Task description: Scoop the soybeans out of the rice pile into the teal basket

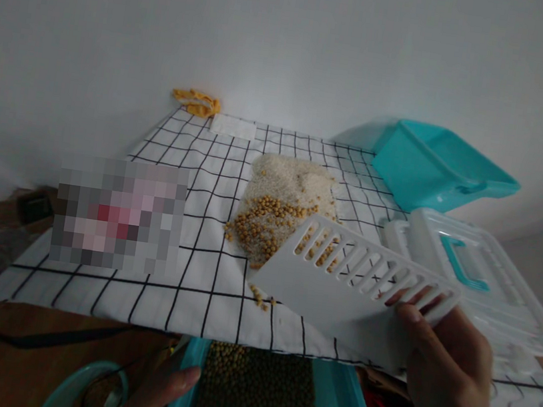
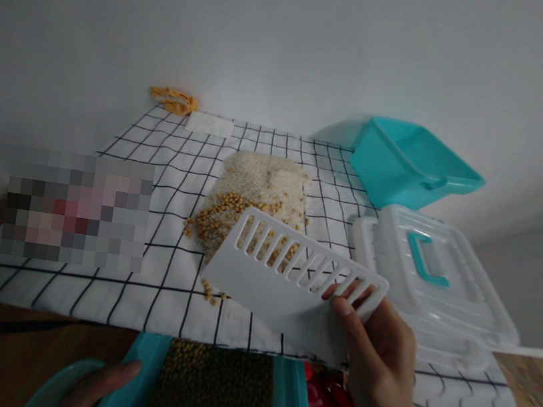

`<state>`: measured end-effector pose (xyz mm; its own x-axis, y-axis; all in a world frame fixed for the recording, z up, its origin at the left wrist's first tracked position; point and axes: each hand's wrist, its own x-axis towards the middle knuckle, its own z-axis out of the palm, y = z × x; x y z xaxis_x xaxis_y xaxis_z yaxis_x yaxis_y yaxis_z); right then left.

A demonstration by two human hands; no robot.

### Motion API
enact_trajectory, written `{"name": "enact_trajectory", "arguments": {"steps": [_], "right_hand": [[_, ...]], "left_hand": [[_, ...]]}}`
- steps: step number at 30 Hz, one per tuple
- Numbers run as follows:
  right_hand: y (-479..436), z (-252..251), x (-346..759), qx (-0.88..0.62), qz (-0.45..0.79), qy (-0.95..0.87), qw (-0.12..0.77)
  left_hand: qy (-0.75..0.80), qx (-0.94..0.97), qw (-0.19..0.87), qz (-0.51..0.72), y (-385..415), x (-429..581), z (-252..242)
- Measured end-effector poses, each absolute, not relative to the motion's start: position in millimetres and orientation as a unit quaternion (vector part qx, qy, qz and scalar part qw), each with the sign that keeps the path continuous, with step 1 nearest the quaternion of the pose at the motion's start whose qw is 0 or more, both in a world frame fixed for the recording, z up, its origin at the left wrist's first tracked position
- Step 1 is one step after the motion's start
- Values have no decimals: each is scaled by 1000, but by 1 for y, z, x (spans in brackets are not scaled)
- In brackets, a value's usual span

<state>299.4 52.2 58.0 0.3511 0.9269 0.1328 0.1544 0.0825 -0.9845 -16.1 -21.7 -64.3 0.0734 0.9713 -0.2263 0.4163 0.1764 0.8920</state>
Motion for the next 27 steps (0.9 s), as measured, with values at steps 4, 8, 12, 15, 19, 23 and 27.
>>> {"name": "enact_trajectory", "arguments": {"steps": [4, 8, 12, 15, 19, 23, 27], "right_hand": [[50, 67, 285, -612, 333, -424, 579], [46, 73, 275, -622, 341, -420, 566], [43, 72, 277, -619, 342, -424, 566], [43, 68, 283, -627, 342, -419, 560], [42, 63, 288, -629, 350, -411, 559], [40, 65, 286, -630, 349, -417, 555], [37, 70, 283, -642, 347, -416, 543]], "left_hand": [[614, 558, 476, 292, -22, -17, -59], [617, 545, 489, 287, -22, -19, -57], [616, 541, 498, 283, -19, -19, -58], [616, 544, 495, 280, -18, -19, -57], [611, 558, 488, 277, -20, -19, -57], [615, 563, 476, 280, -19, -18, -57], [621, 563, 463, 289, -17, -17, -45]]}}
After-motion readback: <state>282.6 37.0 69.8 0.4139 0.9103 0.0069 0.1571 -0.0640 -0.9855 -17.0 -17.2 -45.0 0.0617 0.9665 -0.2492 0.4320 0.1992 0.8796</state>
